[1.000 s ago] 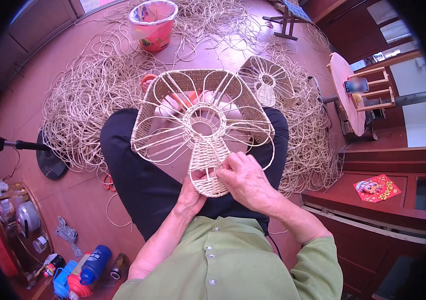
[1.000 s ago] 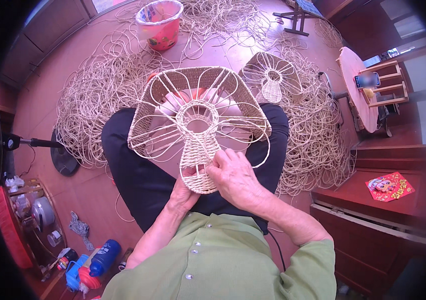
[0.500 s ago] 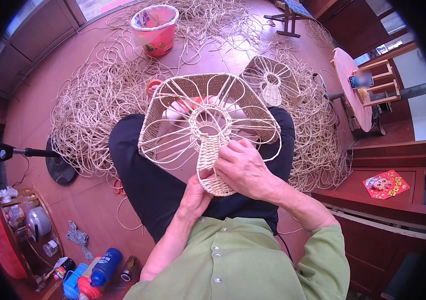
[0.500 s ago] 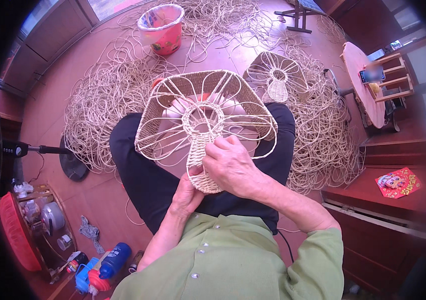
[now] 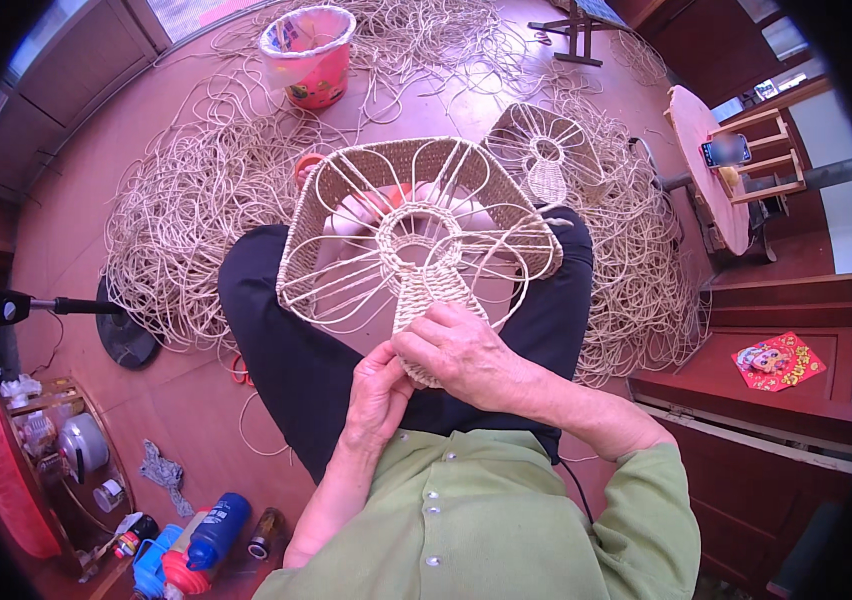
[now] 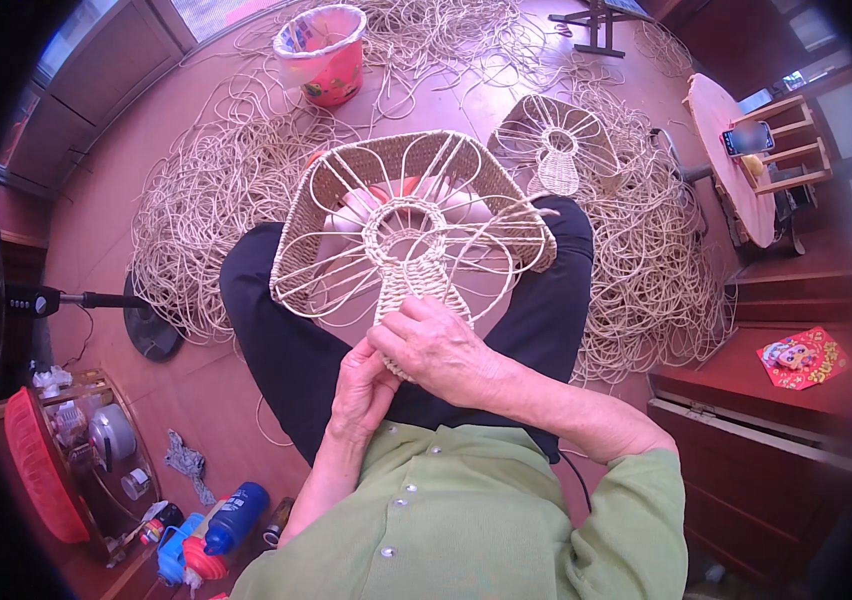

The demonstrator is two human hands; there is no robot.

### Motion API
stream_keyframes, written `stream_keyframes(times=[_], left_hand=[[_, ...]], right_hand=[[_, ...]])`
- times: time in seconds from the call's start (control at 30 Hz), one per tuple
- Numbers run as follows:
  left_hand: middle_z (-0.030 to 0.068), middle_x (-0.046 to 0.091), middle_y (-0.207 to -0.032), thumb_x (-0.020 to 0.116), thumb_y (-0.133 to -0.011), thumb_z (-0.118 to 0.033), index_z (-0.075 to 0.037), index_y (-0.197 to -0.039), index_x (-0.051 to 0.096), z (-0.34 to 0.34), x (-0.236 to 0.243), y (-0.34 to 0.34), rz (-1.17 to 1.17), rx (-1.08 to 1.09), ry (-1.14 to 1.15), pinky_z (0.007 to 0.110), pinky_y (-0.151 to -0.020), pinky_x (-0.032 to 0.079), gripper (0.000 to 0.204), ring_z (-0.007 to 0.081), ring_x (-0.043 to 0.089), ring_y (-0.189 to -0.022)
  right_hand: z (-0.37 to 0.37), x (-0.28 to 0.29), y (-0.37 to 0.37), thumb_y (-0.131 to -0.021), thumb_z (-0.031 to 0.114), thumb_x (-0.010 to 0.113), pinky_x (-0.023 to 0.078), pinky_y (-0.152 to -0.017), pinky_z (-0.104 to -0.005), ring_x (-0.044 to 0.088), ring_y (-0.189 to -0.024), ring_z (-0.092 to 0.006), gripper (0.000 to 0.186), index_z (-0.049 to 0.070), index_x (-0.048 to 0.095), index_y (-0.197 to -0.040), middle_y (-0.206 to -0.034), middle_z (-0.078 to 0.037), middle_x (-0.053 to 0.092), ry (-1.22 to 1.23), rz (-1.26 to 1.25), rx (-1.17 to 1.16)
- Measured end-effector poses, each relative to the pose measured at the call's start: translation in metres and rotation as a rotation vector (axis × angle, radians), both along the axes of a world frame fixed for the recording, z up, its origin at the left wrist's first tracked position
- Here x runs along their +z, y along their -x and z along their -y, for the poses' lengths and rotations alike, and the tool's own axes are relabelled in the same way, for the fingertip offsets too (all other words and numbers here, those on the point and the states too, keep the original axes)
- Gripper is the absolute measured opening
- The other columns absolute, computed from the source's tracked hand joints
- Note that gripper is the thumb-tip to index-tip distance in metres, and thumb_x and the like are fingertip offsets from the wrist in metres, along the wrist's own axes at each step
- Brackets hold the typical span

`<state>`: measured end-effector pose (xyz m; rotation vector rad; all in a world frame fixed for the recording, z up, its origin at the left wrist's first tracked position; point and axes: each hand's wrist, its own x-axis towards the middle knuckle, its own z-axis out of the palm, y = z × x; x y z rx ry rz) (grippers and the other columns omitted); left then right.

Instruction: Hand-weaving a wicker decorative frame or basket using thin rattan strips.

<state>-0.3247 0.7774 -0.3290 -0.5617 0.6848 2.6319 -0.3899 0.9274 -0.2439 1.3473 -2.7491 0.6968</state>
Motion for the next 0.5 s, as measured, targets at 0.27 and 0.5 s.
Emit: stream_keyframes(times=[0.27, 0.5], left_hand=[[-0.0035, 0.046, -0.072, 0.053, -0.093, -0.003, -0.008, -0.098, 0.056, 0.174, 0.071, -0.047, 0.124, 0.477, 0.517, 0.018, -0.046, 0.031, 0.008, 0.0042, 0.041, -0.057], [-0.005, 0.042, -0.059, 0.057, -0.091, -0.009, -0.01, -0.08, 0.055, 0.53, 0.081, -0.213, 0.468, 0.832, 1.667, 0.023, -0.04, 0.03, 0.011, 0.0058, 0.04, -0.048]], right_hand=[[-0.087, 0.03, 0.01, -0.092, 0.002, 0.058, 0.05, -0.082, -0.0312, 0.064, -0.091, -0.0203, 0.008, -0.001, 0.061, -0.099, -0.098, -0.01, 0.065, 0.58, 0.237, -0.663], [-0.082, -0.015, -0.03, -0.079, 0.017, 0.077, 0.051, -0.078, -0.0367, 0.06, -0.088, -0.0259, 0.032, 0.005, 0.062, -0.105, -0.095, -0.01, 0.06, 0.392, 0.299, -0.496]])
